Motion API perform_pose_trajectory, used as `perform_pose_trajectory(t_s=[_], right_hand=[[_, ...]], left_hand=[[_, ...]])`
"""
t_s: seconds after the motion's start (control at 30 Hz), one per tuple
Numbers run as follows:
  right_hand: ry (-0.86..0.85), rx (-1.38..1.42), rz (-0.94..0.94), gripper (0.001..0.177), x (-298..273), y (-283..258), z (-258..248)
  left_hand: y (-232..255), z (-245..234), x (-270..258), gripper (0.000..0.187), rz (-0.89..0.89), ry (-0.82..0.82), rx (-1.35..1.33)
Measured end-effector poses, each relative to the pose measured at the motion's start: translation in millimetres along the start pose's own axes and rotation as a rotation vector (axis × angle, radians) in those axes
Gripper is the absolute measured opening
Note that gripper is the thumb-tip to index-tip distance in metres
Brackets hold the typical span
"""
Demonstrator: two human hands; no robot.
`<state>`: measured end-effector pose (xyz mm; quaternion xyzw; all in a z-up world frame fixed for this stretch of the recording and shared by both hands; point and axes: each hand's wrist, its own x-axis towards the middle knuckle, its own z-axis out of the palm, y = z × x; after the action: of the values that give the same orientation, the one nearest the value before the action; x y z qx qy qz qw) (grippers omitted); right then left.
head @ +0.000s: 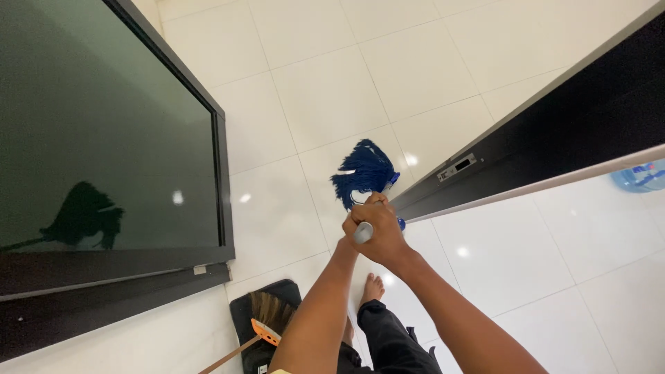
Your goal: The person mops the white tiled floor by hand using a mop and a bottle of cleaning liquid, moving across the room and into the corners.
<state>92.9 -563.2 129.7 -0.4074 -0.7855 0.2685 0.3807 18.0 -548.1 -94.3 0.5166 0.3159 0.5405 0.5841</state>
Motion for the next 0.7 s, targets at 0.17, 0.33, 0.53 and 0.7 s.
perform_pose_trajectory(t_s=[0.17,0.33,0.53,0.7], right_hand=[[0.047,0.156,-0.012,0.025,-10,-34,28],[-0.038,0.380,0.024,0.032,-25,-65,46],[-0.162,0.478,0.049,0.033,-48,-82,71],[-0.395,0.666,0.005,0.034,-63,-86,79]], left_hand=[[48,-27,-42,0.027,-0.100,-0.032,-0.457],[105,-62,-90,0.032,0.379,0.054,0.767],[171,-69,-144,0.038,-0.021,0.058,1.054],[184,-76,-201,0.053,-0.355,0.173,1.032]])
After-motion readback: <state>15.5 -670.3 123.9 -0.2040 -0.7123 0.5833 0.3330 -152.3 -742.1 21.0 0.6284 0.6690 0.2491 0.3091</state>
